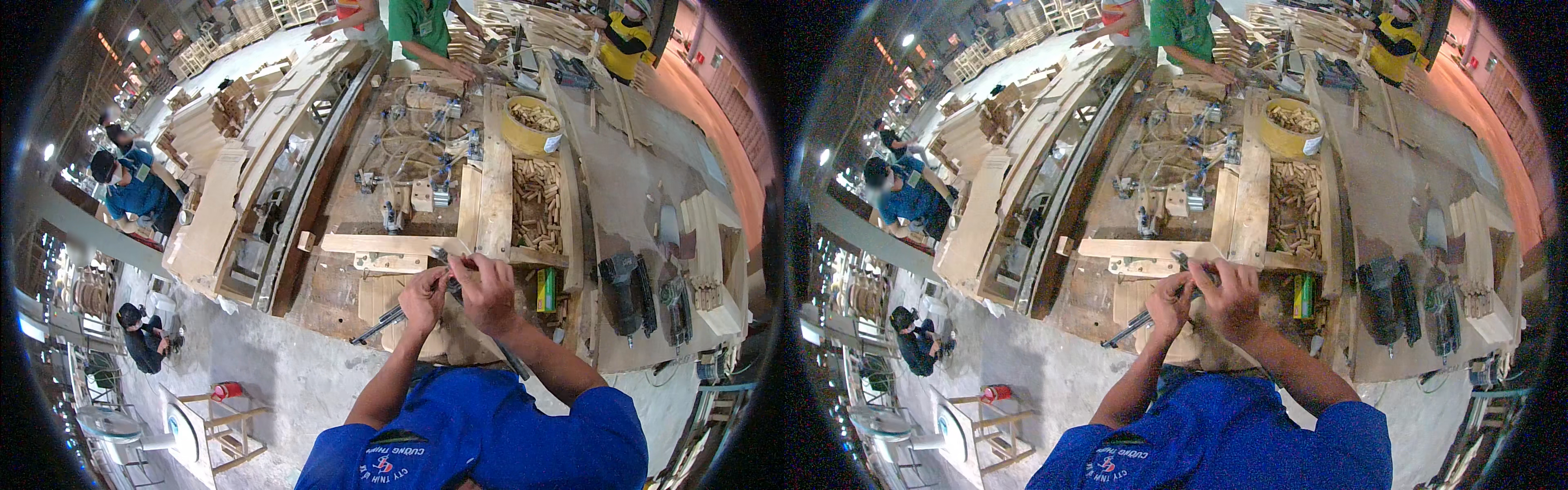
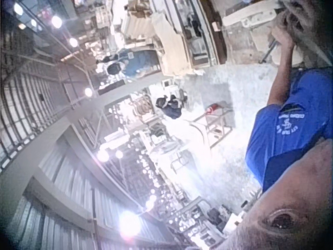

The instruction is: The person assembles a pneumatic nail gun by inserting a strip of nails into the magazine, attaching the body, and connecting an air hose. The person then tests the tool by firing nails into a wooden workbench.

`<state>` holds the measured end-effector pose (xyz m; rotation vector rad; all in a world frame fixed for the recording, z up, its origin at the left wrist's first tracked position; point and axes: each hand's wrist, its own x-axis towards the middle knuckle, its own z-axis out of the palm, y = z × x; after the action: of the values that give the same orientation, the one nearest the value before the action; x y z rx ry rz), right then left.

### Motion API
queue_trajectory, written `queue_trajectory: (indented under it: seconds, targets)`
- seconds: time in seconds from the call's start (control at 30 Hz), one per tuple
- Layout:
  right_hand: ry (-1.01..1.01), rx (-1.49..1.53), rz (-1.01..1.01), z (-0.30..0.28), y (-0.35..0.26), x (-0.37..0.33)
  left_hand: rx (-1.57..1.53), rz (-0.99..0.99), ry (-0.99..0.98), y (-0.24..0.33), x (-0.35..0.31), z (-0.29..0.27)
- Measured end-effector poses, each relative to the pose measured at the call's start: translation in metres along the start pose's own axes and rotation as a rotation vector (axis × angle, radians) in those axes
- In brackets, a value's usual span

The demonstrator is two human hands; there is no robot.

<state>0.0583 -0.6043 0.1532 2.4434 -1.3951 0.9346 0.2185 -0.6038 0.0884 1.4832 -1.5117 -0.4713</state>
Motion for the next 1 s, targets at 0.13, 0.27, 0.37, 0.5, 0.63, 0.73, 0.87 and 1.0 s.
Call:
queue_trajectory:
  seconds: [0.13, 0.27, 0.37, 0.5, 0.63, 0.73, 0.87, 1.0]
  targets:
    - [-0.144, -0.047, -0.003, 0.0, 0.0, -0.002, 0.049, 0.006, -0.026, 0.002, -0.003, 0.002]
    - [0.058, 0.054, -0.033, -0.009, -0.007, 0.012, 0.03, 0.073, 0.004, -0.002, -0.002, 0.002]
    - [-0.169, 0.011, 0.004, 0.0, 0.003, 0.003, -0.004, 0.066, 0.002, -0.002, 0.001, 0.007]
    - [0.036, 0.105, -0.048, -0.009, -0.008, 0.01, 0.042, 0.047, 0.026, -0.007, -0.007, 0.004]
    - [-0.256, -0.073, 0.05, -0.007, 0.005, 0.003, 0.028, 0.086, 0.011, -0.006, -0.003, 0.008]
    - [-0.159, 0.031, 0.014, -0.003, 0.004, 0.003, -0.005, 0.103, 0.041, -0.007, -0.002, 0.009]
    - [-0.232, 0.091, 0.084, 0.005, 0.015, -0.001, 0.047, -0.027, -0.057, -0.006, 0.003, 0.009]
    - [-0.297, 0.383, 0.323, 0.019, 0.019, 0.008, 0.043, -0.039, -0.066, -0.005, 0.001, 0.004]
